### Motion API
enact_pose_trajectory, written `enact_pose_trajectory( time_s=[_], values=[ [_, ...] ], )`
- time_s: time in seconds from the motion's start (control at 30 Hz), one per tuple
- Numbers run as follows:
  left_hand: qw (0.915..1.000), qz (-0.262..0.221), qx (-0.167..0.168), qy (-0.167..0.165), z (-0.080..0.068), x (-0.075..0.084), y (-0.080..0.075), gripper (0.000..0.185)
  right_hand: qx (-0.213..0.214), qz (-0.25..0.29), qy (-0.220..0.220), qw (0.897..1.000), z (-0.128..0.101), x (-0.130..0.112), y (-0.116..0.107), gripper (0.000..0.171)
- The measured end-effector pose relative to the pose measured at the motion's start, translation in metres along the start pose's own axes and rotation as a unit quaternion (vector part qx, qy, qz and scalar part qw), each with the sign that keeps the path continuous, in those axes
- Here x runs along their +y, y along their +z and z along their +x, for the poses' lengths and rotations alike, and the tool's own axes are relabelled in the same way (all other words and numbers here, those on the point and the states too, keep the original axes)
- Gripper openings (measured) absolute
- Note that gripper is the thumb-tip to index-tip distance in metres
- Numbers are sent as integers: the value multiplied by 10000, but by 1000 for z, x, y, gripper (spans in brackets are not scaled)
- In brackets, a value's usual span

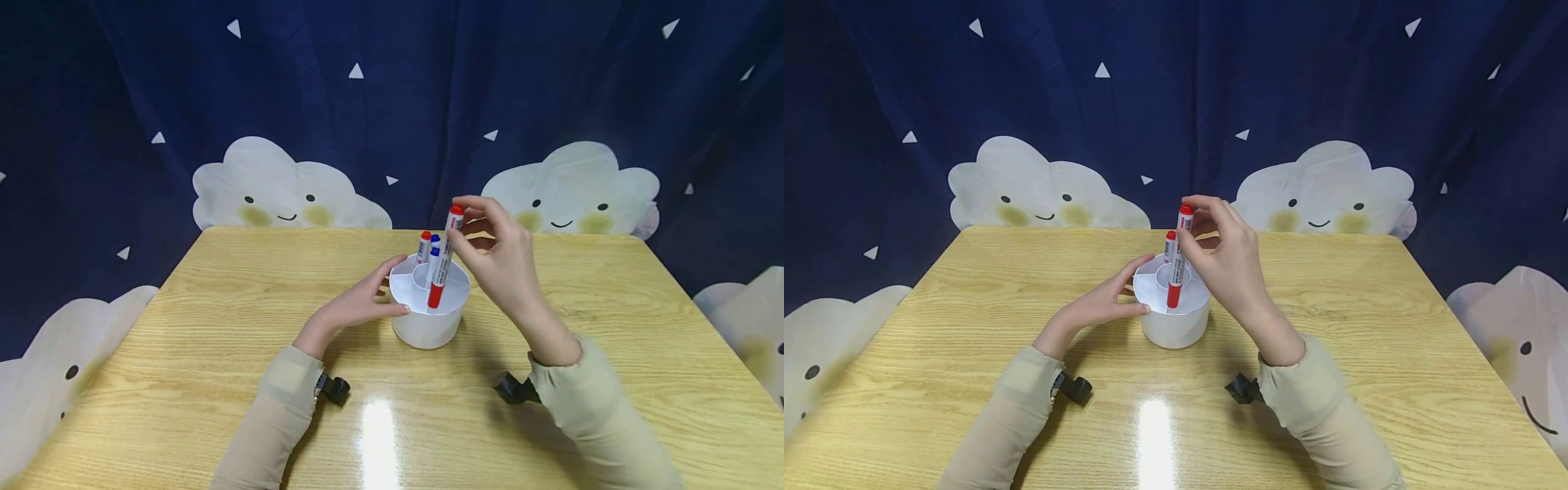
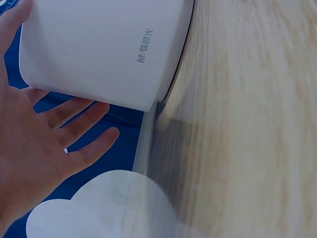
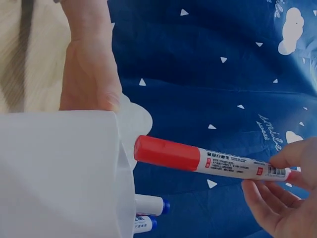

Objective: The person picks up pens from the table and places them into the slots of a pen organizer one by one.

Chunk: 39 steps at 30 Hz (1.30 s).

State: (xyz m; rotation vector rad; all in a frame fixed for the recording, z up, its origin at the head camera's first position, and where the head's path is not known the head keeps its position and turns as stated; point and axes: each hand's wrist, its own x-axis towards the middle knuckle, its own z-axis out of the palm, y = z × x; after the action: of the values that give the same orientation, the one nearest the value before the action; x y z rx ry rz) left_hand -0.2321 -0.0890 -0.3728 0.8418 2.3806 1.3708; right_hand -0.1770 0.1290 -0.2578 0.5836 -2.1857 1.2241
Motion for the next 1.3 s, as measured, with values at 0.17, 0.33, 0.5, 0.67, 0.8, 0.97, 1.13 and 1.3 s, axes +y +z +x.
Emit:
enact_pose_trajectory(
  time_s=[0.17, 0.33, 0.5, 0.67, 0.8, 0.97, 1.13, 1.3],
  values=[
    [10000, -7, -3, -23, 0, 0, 0, 85, 1, 196, -113, 9997, -1, 2, 6, 34],
    [10000, -49, -10, -15, -1, 0, 0, 86, 28, 355, -136, 9993, -2, 1, 9, 34],
    [10000, -82, -7, -34, -2, 1, 0, 85, 73, 477, -171, 9987, -4, 2, 11, 34],
    [9999, -107, -8, -57, -2, 0, 0, 86, -54, 469, -286, 9985, -11, 8, 18, 33],
    [9999, -104, -26, -74, -1, 0, 0, 85, -241, 498, -399, 9977, -20, 13, 25, 32],
    [9998, -115, -112, -94, -3, 9, -1, 85, -398, 633, -359, 9966, -31, 20, 33, 28],
    [9997, -110, -195, -119, -12, 30, -5, 83, -483, 590, -367, 9964, -40, 25, 38, 25],
    [9997, -135, -189, -105, -12, 31, -5, 83, -594, 182, -568, 9965, -48, 32, 40, 25]
  ],
)
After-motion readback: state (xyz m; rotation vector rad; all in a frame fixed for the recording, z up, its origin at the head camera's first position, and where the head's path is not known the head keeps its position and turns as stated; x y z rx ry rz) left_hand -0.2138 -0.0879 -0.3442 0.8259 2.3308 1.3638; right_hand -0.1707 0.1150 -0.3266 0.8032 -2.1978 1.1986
